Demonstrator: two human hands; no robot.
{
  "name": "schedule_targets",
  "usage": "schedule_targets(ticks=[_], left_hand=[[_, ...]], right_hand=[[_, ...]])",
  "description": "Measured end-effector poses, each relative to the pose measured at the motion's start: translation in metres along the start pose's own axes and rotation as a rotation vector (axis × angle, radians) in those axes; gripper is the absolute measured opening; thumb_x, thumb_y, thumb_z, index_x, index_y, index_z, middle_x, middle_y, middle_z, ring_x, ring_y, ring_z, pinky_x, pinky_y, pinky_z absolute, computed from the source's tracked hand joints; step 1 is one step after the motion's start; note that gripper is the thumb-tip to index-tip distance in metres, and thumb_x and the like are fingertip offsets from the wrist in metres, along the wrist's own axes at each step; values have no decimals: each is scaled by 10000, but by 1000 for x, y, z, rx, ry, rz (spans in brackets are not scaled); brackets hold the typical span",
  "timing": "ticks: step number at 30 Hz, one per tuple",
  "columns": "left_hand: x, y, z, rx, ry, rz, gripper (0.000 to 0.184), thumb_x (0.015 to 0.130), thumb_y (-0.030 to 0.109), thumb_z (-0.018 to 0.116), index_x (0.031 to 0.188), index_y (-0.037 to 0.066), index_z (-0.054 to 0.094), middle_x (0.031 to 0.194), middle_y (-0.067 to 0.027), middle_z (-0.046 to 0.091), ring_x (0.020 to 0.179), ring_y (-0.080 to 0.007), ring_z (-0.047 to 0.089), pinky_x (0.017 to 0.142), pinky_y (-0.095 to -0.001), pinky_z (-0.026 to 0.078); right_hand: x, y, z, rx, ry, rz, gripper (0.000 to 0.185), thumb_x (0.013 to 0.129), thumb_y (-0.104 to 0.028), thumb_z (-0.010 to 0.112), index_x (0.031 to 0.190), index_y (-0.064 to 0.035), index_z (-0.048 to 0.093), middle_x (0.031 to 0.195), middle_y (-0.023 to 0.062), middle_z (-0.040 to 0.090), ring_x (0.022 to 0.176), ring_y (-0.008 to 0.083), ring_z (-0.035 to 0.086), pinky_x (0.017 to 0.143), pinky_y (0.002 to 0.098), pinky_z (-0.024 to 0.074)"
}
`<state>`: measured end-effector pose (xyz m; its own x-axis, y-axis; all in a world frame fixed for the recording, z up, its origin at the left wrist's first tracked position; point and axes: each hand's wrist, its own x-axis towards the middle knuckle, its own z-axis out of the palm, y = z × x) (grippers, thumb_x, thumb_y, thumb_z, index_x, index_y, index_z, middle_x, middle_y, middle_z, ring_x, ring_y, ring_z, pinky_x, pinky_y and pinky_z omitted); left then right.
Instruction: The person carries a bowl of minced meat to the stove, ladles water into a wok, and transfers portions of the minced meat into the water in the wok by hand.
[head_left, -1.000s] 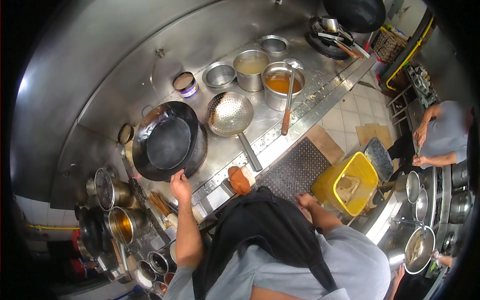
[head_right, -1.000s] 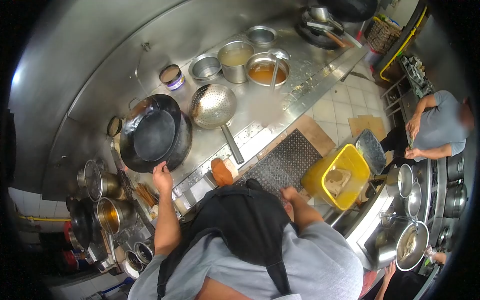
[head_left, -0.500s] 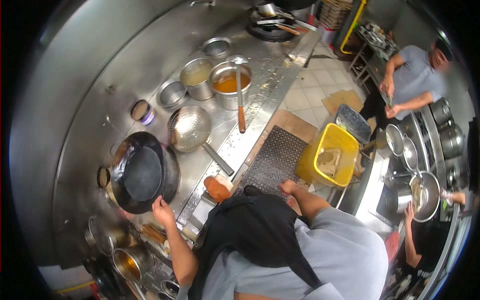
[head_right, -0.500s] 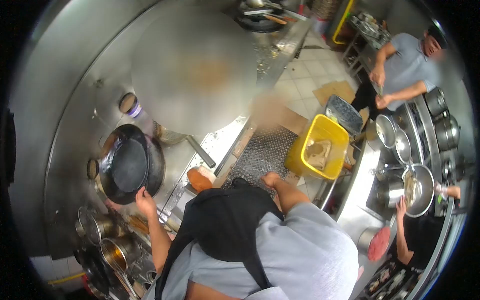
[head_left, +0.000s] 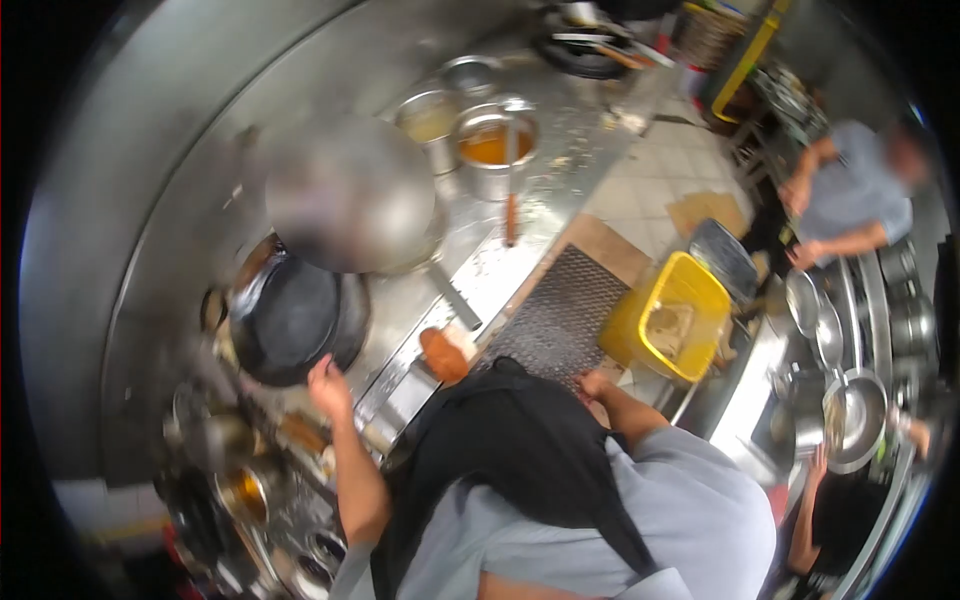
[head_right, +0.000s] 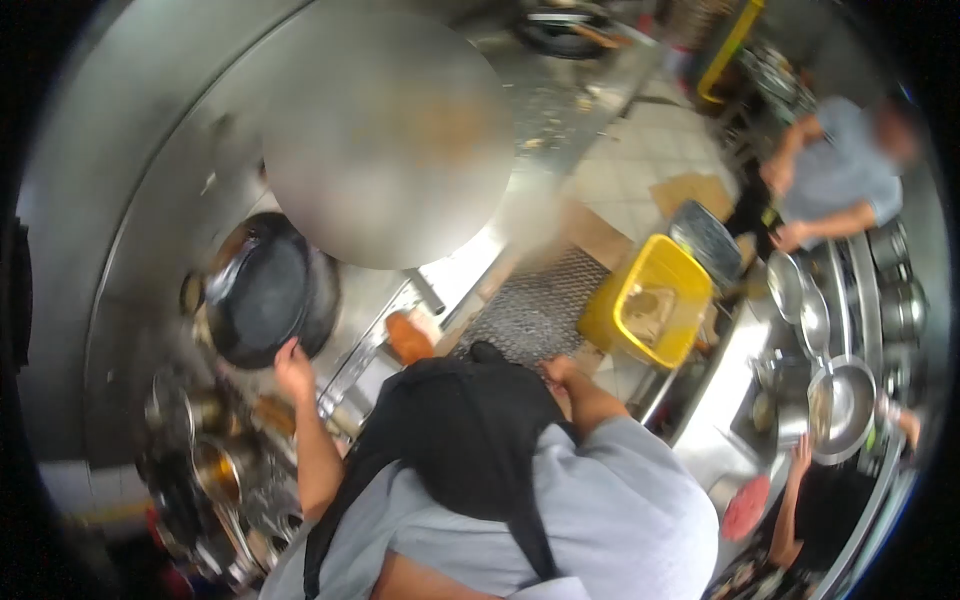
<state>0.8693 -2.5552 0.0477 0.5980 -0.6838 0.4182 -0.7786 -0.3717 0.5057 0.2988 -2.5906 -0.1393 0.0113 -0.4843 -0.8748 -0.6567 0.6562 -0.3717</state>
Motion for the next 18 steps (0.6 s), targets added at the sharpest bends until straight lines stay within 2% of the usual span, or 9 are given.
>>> schedule_targets(ticks=[4,8,11,13,15,16,17,18], left_hand=[[1,-1,-1,-38,53,0,206,793,54,669,978,127,725,898,-133,667,849,-332,640,759,-406,510],[2,16,-13,-1,51,-69,179,798,51,659,955,113,719,885,-132,662,848,-341,635,765,-413,507],[2,14,-15,3,44,-87,176,801,58,657,957,112,716,881,-124,659,851,-340,635,767,-423,505],[2,13,-15,6,73,-106,169,802,67,657,955,111,714,888,-120,661,855,-338,636,769,-426,506],[1,13,-16,13,76,-91,156,806,88,657,950,114,711,905,-107,666,864,-333,640,767,-432,508],[0,12,-17,13,87,-107,156,806,88,657,950,114,711,905,-107,666,864,-333,640,767,-432,508],[1,12,-17,15,84,-92,157,806,89,656,949,117,712,904,-105,666,866,-332,640,765,-432,509],[1,12,-17,17,79,-73,158,806,89,654,949,121,713,903,-103,666,868,-330,641,763,-433,510]], right_hand=[[0,-14,-4,100,-22,-91,347,945,-313,558,1143,-29,583,845,113,646,655,200,618,578,353,527],[-1,-36,-6,153,-52,-101,345,947,-307,550,1145,-26,571,851,96,637,660,197,607,574,353,510],[8,-65,-15,196,-33,-206,351,944,-321,550,1157,-42,563,842,82,623,662,189,589,572,340,493],[-15,-116,-25,754,62,-277,368,942,-368,556,1143,-62,572,817,60,610,665,185,578,590,338,478],[-23,-172,-47,963,40,-439,421,942,-434,545,1158,-74,571,968,87,638,810,185,609,676,345,497],[-30,-204,-60,980,-29,-490,574,922,-537,546,1263,-76,509,1135,97,597,970,210,586,792,391,479],[-48,-243,-65,1015,-35,-531,692,903,-597,543,1349,-78,444,1193,105,561,1016,241,573,828,417,471],[-62,-279,-72,1016,-59,-542,728,897,-597,555,1389,-82,401,1211,120,539,1038,258,563,843,425,466]])
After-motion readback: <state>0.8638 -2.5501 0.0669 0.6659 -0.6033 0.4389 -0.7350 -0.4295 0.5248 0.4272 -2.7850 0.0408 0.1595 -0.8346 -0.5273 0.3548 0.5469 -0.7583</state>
